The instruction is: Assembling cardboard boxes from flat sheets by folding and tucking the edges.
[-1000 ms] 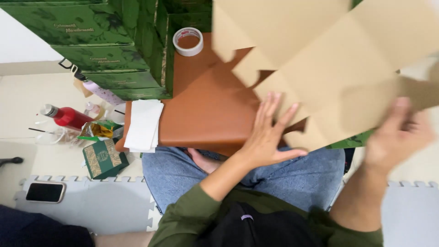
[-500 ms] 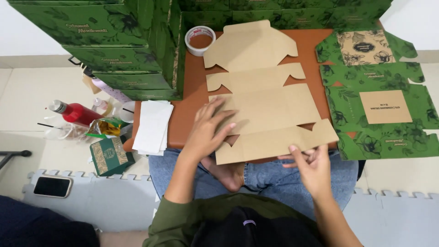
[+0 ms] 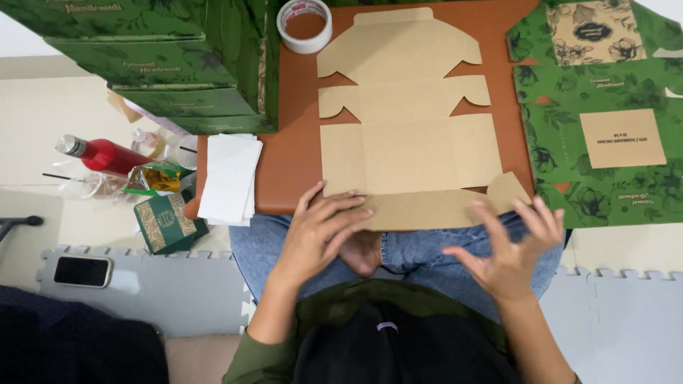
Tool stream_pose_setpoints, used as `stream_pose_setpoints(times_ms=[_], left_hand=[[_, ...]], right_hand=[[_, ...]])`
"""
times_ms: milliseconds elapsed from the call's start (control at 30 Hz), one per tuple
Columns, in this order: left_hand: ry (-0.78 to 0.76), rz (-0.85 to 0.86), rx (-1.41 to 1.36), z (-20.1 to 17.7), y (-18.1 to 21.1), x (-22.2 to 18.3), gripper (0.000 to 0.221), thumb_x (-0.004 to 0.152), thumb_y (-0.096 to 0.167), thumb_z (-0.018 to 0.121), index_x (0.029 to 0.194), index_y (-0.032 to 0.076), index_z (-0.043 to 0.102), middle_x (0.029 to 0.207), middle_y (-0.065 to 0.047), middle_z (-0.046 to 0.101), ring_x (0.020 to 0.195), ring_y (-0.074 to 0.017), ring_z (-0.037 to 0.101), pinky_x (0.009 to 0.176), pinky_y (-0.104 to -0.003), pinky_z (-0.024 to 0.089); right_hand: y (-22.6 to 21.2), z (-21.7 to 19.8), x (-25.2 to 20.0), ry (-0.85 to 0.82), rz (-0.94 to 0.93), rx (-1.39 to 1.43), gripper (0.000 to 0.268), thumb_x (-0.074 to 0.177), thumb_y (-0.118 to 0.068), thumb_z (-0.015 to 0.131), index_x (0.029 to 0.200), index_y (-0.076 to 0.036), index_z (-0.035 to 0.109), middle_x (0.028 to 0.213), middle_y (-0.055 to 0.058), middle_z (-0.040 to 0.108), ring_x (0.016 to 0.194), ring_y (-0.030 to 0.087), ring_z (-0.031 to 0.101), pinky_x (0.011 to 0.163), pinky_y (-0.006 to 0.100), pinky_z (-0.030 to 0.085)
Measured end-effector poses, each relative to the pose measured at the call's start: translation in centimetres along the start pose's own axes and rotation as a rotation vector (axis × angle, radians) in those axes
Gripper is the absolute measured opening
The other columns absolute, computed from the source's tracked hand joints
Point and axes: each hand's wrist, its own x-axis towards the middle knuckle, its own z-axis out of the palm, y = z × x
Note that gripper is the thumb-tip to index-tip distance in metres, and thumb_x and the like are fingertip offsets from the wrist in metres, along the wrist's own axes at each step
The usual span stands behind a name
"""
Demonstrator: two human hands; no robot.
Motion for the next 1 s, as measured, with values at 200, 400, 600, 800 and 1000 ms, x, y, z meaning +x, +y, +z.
stream_pose_setpoints(times_ms=[200,400,600,800,1000], left_hand=[[0.225,-0.180,-0.039,0.6,-0.1,2.5,0.013,0.088,0.017,0.070,0.091,0.006,0.077,0.093,-0.004,0.079,0.097,-0.0216,0.070,0.105,-0.037,0.045],[0.328,-0.235,0.325,1.9,-1.9,5.0,0.024,0.089,0.023,0.072,0.107,0.008,0.070,0.101,-0.004,0.072,0.088,-0.0210,0.062,0.088,-0.032,0.040],[0.324,-0.287,0.375,2.5,-2.8,4.8,0.059,0.083,0.026,0.077,0.136,0.010,0.057,0.115,-0.011,0.053,0.103,-0.0283,0.052,0.093,-0.041,0.039],[0.222,-0.214,0.292,1.8,-2.6,5.2,0.031,0.093,0.017,0.072,0.124,0.012,0.067,0.116,-0.008,0.062,0.113,-0.0263,0.058,0.110,-0.043,0.032],[0.203,-0.161,0.356,1.9,-2.9,5.1,0.022,0.096,0.017,0.065,0.117,0.018,0.071,0.102,-0.004,0.065,0.108,-0.0240,0.059,0.108,-0.043,0.034]], right_hand=[[0.0,1.4,3.4,0.071,-0.008,-0.002,0.023,0.104,-0.028,0.077,0.085,-0.015,0.069,0.150,0.010,0.059,0.152,0.036,0.027,0.123,0.062,-0.012],[-2.2,2.7,8.9,-0.026,0.054,-0.065,0.035,0.108,-0.028,0.073,0.129,0.001,0.071,0.156,0.025,0.044,0.153,0.047,0.017,0.106,0.077,-0.013],[-3.1,3.0,9.8,-0.215,0.107,0.080,0.047,0.097,-0.011,0.070,0.143,-0.001,0.060,0.167,0.026,0.025,0.153,0.049,0.012,0.112,0.075,-0.010],[-8.4,5.4,10.5,-0.441,0.034,0.128,0.070,0.093,-0.043,0.068,0.143,0.004,0.053,0.150,0.035,0.044,0.149,0.049,0.026,0.117,0.068,0.003],[-11.5,7.0,10.9,-0.543,-0.155,0.157,0.075,0.100,-0.047,0.053,0.155,0.002,0.037,0.161,0.029,0.030,0.154,0.039,0.018,0.122,0.059,0.001]])
